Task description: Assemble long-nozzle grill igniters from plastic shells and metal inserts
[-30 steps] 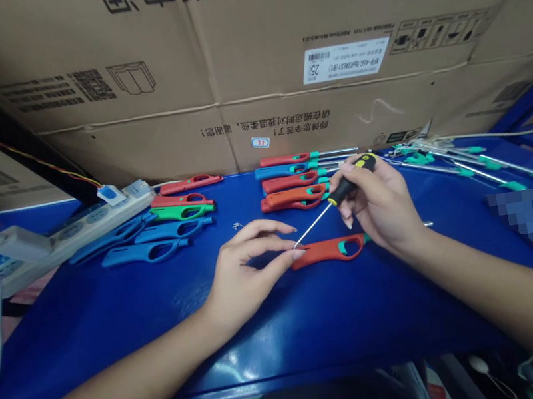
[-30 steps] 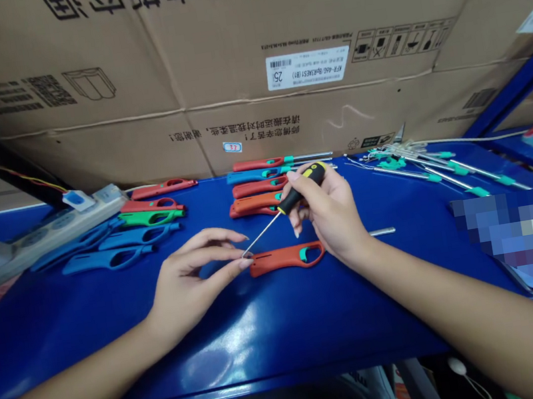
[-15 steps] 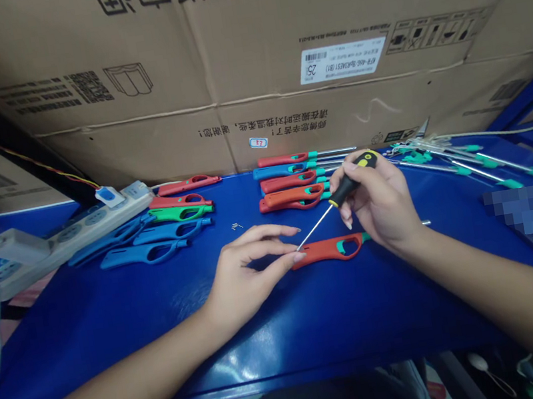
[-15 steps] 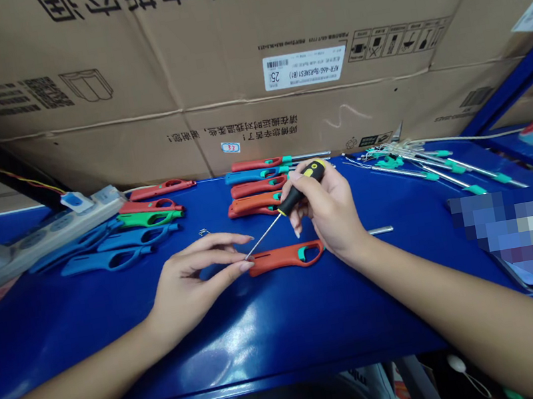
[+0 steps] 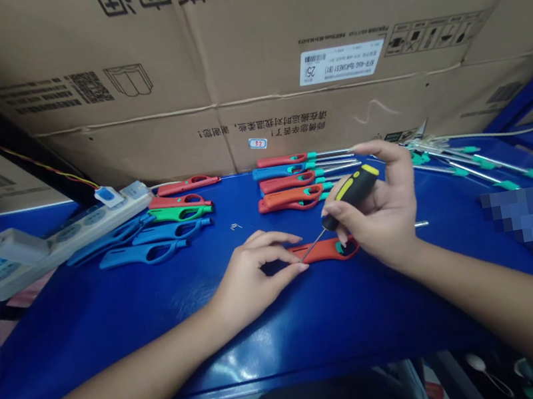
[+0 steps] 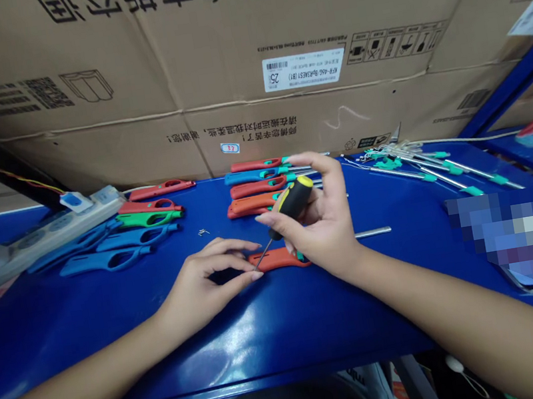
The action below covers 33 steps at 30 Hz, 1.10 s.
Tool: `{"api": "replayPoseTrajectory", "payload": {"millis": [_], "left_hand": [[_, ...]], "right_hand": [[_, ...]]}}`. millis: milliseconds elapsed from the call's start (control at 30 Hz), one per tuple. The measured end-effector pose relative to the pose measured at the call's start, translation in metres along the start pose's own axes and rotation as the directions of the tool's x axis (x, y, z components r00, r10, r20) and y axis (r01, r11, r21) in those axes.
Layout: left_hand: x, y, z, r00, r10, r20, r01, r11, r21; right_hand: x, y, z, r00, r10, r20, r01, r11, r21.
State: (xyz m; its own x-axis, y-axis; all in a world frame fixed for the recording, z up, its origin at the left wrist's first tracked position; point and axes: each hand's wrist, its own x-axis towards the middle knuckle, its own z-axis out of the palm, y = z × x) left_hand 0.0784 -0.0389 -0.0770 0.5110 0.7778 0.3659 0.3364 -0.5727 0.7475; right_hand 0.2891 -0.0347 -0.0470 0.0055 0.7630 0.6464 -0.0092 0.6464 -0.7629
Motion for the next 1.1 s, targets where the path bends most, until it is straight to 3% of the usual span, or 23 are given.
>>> {"api": "replayPoseTrajectory", "payload": {"millis": [167, 267, 333, 600, 833, 1000, 1100], "left_hand": [[-0.001, 0.0, 0.0, 0.994, 0.079, 0.076, -0.086, 0.993, 0.085], [-0.002, -0.003, 0.0, 0.988, 0.099, 0.118, -0.116, 0.982, 0.15], [-0.003, -0.003, -0.001, 0.981, 0.113, 0.155, -0.145, 0.966, 0.215], [-0.004, 0.003, -0.001, 0.957, 0.163, 0.24, -0.241, 0.907, 0.344], [-0.004, 0.001, 0.0, 0.934, 0.226, 0.276, -0.322, 0.866, 0.383], [-0.004, 0.001, -0.003, 0.948, 0.255, 0.19, -0.306, 0.895, 0.325], [-0.001, 0.0, -0.005, 0.957, 0.257, 0.136, -0.289, 0.893, 0.344]], "right_hand": [[-0.006, 0.001, -0.004, 0.974, -0.112, 0.199, 0.123, 0.992, -0.042], [-0.009, -0.001, -0.005, 0.92, -0.073, 0.385, 0.117, 0.989, -0.093], [-0.01, -0.003, -0.005, 0.899, -0.038, 0.436, 0.097, 0.989, -0.114], [-0.012, 0.002, 0.0, 0.915, -0.103, 0.389, 0.17, 0.975, -0.142], [-0.011, -0.002, -0.002, 0.895, -0.033, 0.446, 0.125, 0.976, -0.179], [-0.009, -0.006, 0.0, 0.906, -0.062, 0.419, 0.164, 0.963, -0.212], [-0.009, -0.006, 0.002, 0.936, -0.091, 0.339, 0.187, 0.947, -0.262]]}}
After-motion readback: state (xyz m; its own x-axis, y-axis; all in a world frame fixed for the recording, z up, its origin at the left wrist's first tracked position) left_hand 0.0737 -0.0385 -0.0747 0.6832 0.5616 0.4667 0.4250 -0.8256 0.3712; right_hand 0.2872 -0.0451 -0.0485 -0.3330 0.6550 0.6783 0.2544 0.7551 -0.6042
